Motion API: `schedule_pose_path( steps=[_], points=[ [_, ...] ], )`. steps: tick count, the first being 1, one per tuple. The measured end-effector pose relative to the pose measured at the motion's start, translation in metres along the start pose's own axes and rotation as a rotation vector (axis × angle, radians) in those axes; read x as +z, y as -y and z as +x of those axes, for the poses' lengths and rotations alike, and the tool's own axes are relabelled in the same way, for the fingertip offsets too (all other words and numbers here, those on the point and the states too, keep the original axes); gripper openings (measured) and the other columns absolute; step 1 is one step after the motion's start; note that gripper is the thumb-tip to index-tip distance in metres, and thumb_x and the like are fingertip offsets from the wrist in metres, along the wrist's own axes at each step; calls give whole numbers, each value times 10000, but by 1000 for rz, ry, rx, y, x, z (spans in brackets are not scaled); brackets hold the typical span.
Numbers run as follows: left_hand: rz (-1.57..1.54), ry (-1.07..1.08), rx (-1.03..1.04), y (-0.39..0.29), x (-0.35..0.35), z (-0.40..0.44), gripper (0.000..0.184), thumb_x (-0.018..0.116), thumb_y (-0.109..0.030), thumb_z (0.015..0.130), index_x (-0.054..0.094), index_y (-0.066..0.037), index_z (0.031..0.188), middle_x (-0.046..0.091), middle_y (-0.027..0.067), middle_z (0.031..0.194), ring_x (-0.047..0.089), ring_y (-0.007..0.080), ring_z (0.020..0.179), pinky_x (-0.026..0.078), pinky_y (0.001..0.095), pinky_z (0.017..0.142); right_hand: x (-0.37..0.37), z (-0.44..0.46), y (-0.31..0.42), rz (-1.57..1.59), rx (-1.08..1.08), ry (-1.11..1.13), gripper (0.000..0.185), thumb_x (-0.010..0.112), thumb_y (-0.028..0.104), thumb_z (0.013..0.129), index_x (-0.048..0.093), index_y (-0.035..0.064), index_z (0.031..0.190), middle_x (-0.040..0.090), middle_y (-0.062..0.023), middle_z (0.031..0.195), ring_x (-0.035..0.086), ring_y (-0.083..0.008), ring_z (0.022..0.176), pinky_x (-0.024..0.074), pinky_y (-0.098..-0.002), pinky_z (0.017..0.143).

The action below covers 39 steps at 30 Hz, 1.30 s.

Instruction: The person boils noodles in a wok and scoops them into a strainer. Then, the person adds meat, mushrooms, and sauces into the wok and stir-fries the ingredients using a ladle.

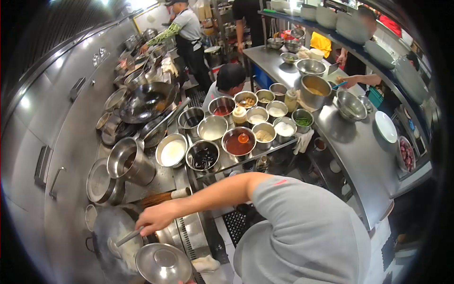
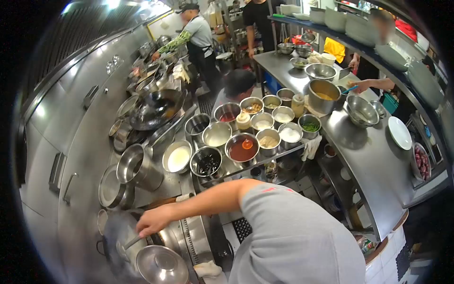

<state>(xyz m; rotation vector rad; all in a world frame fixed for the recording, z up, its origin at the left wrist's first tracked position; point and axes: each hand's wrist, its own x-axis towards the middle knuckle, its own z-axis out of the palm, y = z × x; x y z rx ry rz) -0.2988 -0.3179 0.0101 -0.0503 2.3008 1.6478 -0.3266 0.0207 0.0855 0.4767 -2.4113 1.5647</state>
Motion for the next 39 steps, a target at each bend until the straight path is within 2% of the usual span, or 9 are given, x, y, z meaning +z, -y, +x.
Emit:
schedule_pose_path(
  steps=[2, 4, 7, 9, 11, 15, 17, 25, 39],
  points=[
    [153, 164, 29, 3, 7, 5, 520, 616, -281, 876, 443, -141, 1345, 513, 138, 1264, 513, 300, 1083, 384, 431, 967, -6, -51, 7, 34, -5, -52, 406, 566, 356, 929, 599, 1, 1122, 653, -177, 948, 633, -283, 871, 489, -385, 760],
    [300, 341, 106, 7, 19, 10, 560, 623, -302, 877, 435, -157, 1385, 506, 141, 1288, 504, 307, 1097, 364, 438, 995, -19, -103, 18, 2, 215, -51, 355, 596, 361, 907, 610, 12, 974, 645, -126, 860, 615, -239, 796, 487, -374, 718],
    [-140, 370, -70, -46, 91, -36, 497, 597, -293, 891, 510, -12, 1291, 535, 165, 1228, 546, 299, 1008, 437, 380, 914, -38, -194, 21, 23, 359, -162, 316, 608, 324, 899, 561, 13, 874, 591, -71, 779, 579, -161, 713, 491, -337, 656],
    [-1, 506, 69, -82, 130, -84, 518, 629, -344, 873, 567, 57, 1196, 544, 224, 1181, 576, 310, 943, 488, 350, 831, -46, -261, 23, 157, 510, -228, 295, 625, 305, 891, 544, 25, 844, 567, -34, 760, 567, -114, 688, 492, -303, 603],
    [-327, 808, -29, -33, 168, -71, 187, 559, -125, 896, 521, 14, 1014, 564, 129, 1085, 579, 221, 986, 581, 370, 730, -47, -332, 26, 329, 658, -411, 270, 641, 287, 881, 553, 34, 844, 565, -12, 753, 578, -91, 689, 497, -277, 576],
    [163, 978, 156, -15, 243, -132, 318, 643, -182, 874, 560, 16, 1110, 562, 177, 1192, 628, 220, 919, 568, 324, 737, -47, -493, 61, 413, 937, -816, 195, 647, 227, 866, 594, 40, 857, 595, -6, 768, 607, -96, 653, 524, -254, 585],
    [500, 1134, 586, -15, 270, -163, 296, 684, -189, 826, 622, -3, 1048, 572, 151, 1197, 639, 218, 939, 555, 314, 709, -32, -577, 64, 273, 1041, -1062, 188, 625, 216, 848, 613, 29, 861, 604, -21, 734, 610, -102, 631, 525, -258, 578],
    [785, 1509, 805, -8, 338, -250, 335, 667, -254, 836, 628, 5, 1045, 636, 176, 1028, 636, 274, 898, 509, 354, 773, 11, -734, 142, 289, 771, -2106, 167, 589, 150, 816, 596, 23, 924, 591, -48, 749, 584, -137, 608, 528, -280, 552],
    [985, 1588, 857, -1, 357, -290, 365, 624, -279, 849, 611, 14, 1067, 629, 198, 1060, 605, 349, 974, 484, 382, 853, 54, -799, 150, -13, 387, -2917, 240, 553, 244, 910, 575, 30, 1015, 592, -63, 901, 620, -166, 725, 498, -276, 564]
  ],
)
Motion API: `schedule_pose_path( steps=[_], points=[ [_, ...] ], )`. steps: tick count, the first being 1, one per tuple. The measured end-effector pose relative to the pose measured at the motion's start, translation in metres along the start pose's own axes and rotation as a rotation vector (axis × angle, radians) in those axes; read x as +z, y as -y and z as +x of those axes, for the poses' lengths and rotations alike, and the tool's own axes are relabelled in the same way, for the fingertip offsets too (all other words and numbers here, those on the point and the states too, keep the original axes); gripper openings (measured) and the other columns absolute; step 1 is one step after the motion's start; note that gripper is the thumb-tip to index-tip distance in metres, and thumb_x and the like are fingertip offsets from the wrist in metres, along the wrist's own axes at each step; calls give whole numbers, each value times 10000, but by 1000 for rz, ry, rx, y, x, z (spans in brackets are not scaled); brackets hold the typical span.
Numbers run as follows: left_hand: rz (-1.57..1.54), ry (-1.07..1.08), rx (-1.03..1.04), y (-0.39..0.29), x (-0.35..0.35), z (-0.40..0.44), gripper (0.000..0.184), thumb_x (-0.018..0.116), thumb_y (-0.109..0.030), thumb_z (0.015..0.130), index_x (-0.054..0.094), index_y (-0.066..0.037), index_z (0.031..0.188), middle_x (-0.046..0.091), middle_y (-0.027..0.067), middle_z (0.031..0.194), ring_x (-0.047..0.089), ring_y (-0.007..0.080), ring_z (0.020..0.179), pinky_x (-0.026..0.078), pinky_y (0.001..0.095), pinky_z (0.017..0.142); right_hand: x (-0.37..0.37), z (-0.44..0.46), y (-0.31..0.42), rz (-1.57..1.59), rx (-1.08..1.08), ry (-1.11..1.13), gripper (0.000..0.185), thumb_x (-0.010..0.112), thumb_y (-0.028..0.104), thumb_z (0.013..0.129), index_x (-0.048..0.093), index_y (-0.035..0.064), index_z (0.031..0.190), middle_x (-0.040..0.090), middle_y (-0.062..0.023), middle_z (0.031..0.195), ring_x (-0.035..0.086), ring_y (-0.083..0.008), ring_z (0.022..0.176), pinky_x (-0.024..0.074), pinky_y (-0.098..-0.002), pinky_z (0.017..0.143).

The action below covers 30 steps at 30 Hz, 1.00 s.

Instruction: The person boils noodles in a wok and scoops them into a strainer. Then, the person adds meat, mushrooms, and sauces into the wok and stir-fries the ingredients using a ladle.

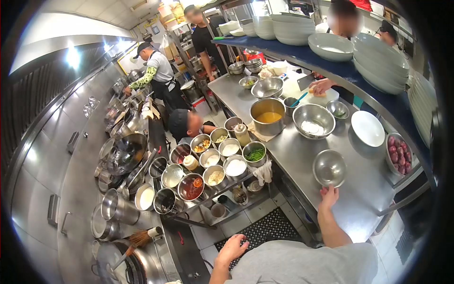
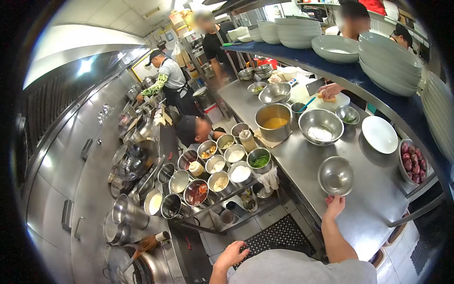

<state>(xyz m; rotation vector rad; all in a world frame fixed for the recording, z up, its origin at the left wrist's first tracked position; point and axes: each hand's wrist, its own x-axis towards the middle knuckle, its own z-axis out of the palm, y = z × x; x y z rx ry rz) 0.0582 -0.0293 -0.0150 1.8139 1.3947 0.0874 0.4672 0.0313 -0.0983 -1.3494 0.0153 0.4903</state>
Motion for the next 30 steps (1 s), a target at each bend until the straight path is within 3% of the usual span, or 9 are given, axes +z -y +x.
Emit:
schedule_pose_path(
  steps=[2, 8, 11, 14, 17, 23, 26, 29, 30],
  points=[
    [-18, -2, -12, 2, -1, 1, 370, 626, -278, 845, 612, 11, 1076, 625, 210, 1057, 602, 350, 980, 482, 385, 859, 11, -15, 10, 55, -75, -52, 292, 557, 299, 930, 572, 29, 1039, 593, -66, 950, 623, -171, 755, 494, -271, 574],
    [1, -29, -80, 14, -2, -9, 368, 610, -284, 851, 618, 9, 1073, 628, 209, 1069, 592, 351, 1019, 467, 394, 893, 30, -26, -8, -394, 40, 579, 358, 541, 366, 948, 612, 16, 962, 619, -57, 859, 610, -138, 713, 483, -251, 507],
    [-50, -62, -99, 32, 2, -10, 363, 608, -278, 847, 620, 9, 1068, 626, 215, 1077, 585, 359, 1034, 467, 398, 890, 48, -18, -26, -532, -135, 773, 361, 521, 361, 960, 618, 21, 889, 600, -45, 755, 585, -112, 640, 453, -230, 453],
    [-65, -94, -189, 60, 16, -9, 346, 612, -278, 838, 622, 2, 1042, 642, 214, 1031, 599, 367, 1002, 475, 403, 871, 80, -9, -36, -425, -70, 828, 349, 503, 336, 972, 603, 26, 848, 580, -36, 703, 535, -90, 552, 415, -216, 422],
    [-35, -100, -302, 107, 46, -14, 336, 632, -298, 811, 631, -27, 1010, 668, 190, 952, 632, 343, 940, 494, 412, 825, 109, -5, -30, -460, -151, 801, 333, 499, 306, 977, 578, 34, 801, 562, -19, 667, 499, -71, 515, 387, -223, 407],
    [-154, -4, -598, 216, 134, -50, 308, 626, -291, 766, 655, -76, 984, 689, 156, 910, 658, 310, 891, 516, 397, 796, 90, 7, -45, -556, -253, 722, 320, 515, 297, 973, 561, 57, 767, 520, 11, 614, 450, -47, 492, 339, -218, 419],
    [-99, 129, -758, 221, 179, -74, 276, 613, -274, 760, 666, -85, 954, 688, 159, 906, 657, 312, 897, 520, 393, 794, 108, 15, -54, -634, -315, 760, 342, 529, 289, 958, 551, 26, 741, 527, -51, 575, 465, -136, 484, 369, -291, 459],
    [-132, 216, -856, 219, 197, -94, 275, 614, -274, 760, 666, -85, 953, 688, 158, 905, 657, 311, 895, 520, 392, 793, 111, 6, -50, -842, -598, 727, 344, 543, 271, 935, 528, -15, 745, 527, -158, 600, 482, -270, 518, 397, -379, 526],
    [-165, 213, -877, 217, 196, -94, 274, 614, -274, 760, 666, -85, 952, 688, 158, 904, 657, 310, 894, 520, 392, 792, 113, 6, -52, -842, -584, 731, 334, 543, 268, 930, 529, -19, 759, 522, -181, 622, 481, -301, 539, 399, -396, 542]
  ],
)
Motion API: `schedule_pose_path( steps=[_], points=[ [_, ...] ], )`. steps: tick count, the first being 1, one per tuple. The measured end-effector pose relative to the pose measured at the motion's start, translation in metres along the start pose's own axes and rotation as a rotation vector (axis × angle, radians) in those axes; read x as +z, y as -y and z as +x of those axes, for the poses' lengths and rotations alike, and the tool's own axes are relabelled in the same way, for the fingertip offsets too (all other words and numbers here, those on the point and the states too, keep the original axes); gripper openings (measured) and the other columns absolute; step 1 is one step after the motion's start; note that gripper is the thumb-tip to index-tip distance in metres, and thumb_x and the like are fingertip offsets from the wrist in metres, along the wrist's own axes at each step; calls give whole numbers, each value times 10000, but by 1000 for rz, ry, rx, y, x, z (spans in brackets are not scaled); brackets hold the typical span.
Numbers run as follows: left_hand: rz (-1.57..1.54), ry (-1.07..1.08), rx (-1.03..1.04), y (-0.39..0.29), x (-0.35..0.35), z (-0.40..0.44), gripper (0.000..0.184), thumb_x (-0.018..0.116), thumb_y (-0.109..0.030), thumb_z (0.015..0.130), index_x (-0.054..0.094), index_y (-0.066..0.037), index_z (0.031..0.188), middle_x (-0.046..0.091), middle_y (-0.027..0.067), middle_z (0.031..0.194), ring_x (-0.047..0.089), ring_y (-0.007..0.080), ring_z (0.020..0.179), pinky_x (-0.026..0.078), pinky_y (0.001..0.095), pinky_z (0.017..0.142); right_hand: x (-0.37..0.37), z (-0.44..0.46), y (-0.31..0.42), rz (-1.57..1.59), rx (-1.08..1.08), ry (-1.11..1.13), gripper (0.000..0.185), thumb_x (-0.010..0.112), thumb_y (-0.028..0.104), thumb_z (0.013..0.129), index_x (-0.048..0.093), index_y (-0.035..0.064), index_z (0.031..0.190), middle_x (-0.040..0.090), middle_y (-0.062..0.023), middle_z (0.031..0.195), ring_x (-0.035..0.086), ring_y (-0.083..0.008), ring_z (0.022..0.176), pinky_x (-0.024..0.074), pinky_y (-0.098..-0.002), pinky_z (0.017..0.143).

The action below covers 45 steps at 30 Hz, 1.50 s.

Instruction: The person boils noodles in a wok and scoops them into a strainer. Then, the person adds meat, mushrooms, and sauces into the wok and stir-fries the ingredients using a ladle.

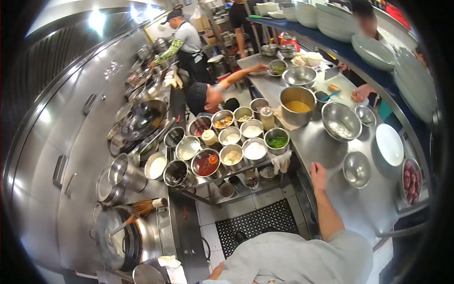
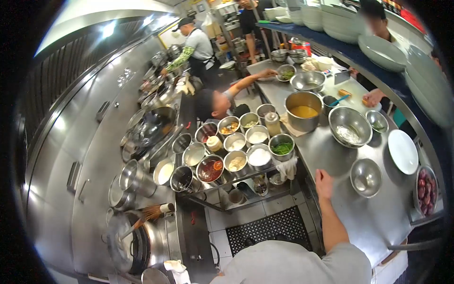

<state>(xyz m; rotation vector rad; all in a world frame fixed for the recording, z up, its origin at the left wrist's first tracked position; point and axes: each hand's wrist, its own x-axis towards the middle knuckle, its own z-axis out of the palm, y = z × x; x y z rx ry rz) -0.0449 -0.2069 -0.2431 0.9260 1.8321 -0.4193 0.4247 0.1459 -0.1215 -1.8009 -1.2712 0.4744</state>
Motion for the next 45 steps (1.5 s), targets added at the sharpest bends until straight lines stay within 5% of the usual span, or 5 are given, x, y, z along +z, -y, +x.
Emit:
schedule_pose_path(
  steps=[3, 6, 12, 15, 45],
  points=[
    [-52, -8, -8, -4, -3, -1, 273, 614, -274, 760, 666, -85, 951, 688, 157, 903, 657, 309, 892, 519, 392, 791, 4, 0, -4, 37, 15, 34, 314, 545, 265, 923, 540, -19, 791, 522, -227, 673, 476, -374, 586, 410, -417, 572],
    [-90, -30, 12, -9, -11, -1, 272, 615, -274, 760, 666, -85, 949, 688, 156, 901, 657, 307, 890, 519, 391, 790, 8, 0, -5, -16, -39, -6, 335, 536, 239, 938, 531, -16, 721, 507, -109, 578, 461, -173, 538, 396, -343, 541],
    [-115, -57, 48, -20, -27, -1, 270, 616, -274, 760, 666, -85, 946, 688, 154, 898, 657, 305, 886, 519, 390, 787, 6, -4, 9, -52, -103, -24, 312, 557, 232, 923, 524, -36, 766, 484, -207, 632, 416, -252, 545, 386, -378, 547],
    [-113, -61, 49, -23, -29, -1, 269, 616, -274, 760, 666, -85, 944, 688, 153, 897, 657, 303, 883, 519, 389, 786, 0, -8, 13, -24, -39, 20, 283, 572, 228, 912, 555, -25, 785, 548, -230, 698, 509, -391, 617, 417, -421, 580],
    [-161, -71, 31, -36, -41, 0, 259, 622, -275, 760, 664, -84, 929, 688, 144, 882, 656, 289, 862, 519, 382, 773, -6, -12, 18, -97, -84, 6, 244, 576, 189, 889, 559, -29, 783, 582, -230, 726, 541, -421, 661, 425, -447, 598]
  ],
)
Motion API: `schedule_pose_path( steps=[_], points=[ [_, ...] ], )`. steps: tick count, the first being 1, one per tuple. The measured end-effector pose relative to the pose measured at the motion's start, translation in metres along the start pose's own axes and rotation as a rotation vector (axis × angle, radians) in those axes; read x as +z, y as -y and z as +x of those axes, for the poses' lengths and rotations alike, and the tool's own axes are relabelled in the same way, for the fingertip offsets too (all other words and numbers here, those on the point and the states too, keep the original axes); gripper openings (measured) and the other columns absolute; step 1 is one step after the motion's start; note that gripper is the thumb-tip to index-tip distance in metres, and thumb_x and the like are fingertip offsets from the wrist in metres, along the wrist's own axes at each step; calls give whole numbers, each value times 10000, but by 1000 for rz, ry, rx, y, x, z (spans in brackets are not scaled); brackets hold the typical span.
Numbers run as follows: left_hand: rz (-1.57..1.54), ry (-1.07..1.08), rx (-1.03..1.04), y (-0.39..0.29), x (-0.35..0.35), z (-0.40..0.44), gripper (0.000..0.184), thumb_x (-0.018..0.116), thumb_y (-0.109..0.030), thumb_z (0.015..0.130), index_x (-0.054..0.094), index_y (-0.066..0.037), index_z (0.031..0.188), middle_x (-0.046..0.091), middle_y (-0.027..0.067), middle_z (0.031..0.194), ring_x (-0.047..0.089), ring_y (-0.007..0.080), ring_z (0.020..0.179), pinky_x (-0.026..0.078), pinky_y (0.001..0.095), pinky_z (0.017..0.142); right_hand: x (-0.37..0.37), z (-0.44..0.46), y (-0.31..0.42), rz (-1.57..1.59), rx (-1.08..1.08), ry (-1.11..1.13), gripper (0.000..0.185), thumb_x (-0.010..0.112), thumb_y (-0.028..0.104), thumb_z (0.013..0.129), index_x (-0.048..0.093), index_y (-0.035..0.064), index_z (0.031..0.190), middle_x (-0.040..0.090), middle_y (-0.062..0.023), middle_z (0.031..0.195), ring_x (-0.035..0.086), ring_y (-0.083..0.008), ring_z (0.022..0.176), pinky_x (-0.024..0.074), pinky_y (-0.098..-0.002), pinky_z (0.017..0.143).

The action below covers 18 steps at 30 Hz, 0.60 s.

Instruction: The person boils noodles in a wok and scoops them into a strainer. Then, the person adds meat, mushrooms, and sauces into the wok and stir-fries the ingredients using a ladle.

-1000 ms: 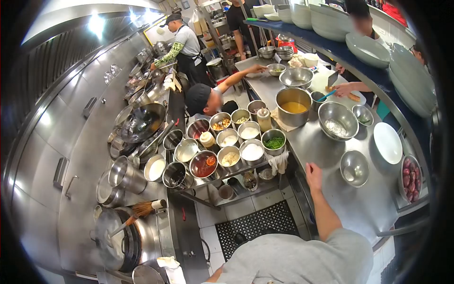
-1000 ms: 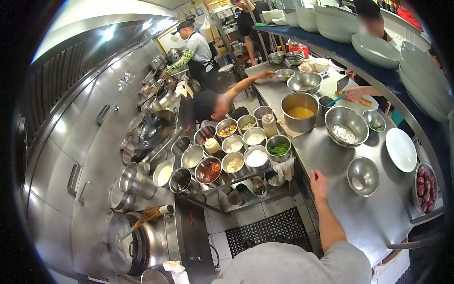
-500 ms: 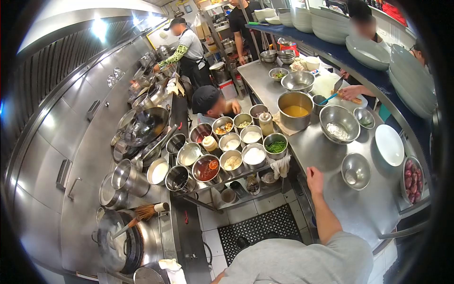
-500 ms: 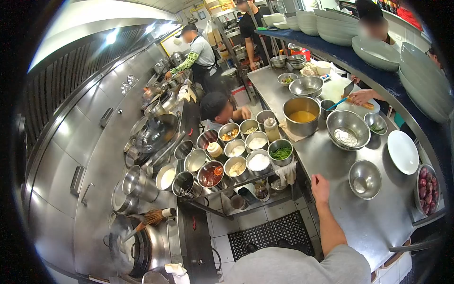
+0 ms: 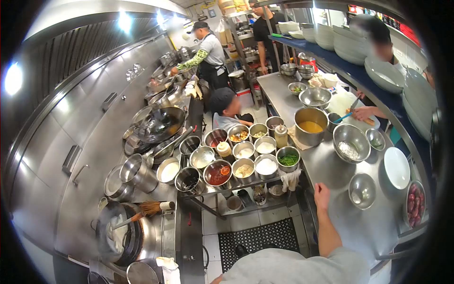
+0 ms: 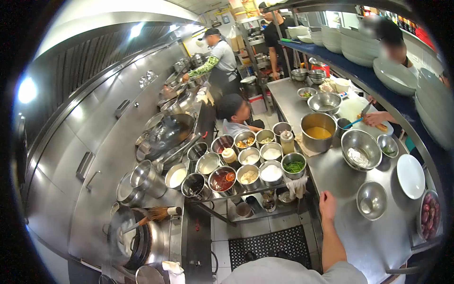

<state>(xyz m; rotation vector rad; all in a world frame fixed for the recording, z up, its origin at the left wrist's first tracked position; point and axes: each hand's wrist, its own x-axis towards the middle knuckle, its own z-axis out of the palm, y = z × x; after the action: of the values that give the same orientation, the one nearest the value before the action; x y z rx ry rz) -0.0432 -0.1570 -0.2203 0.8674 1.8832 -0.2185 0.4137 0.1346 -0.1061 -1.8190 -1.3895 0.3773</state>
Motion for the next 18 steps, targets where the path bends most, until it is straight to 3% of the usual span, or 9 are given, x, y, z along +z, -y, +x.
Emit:
schedule_pose_path(
  steps=[18],
  points=[
    [-105, -7, -60, 37, 34, -7, 253, 625, -275, 759, 663, -83, 920, 688, 139, 873, 656, 281, 850, 519, 378, 765, -1, -3, -1, -86, -61, 1, 282, 573, 212, 896, 530, -27, 753, 560, -223, 720, 531, -420, 680, 411, -464, 611]
  ],
)
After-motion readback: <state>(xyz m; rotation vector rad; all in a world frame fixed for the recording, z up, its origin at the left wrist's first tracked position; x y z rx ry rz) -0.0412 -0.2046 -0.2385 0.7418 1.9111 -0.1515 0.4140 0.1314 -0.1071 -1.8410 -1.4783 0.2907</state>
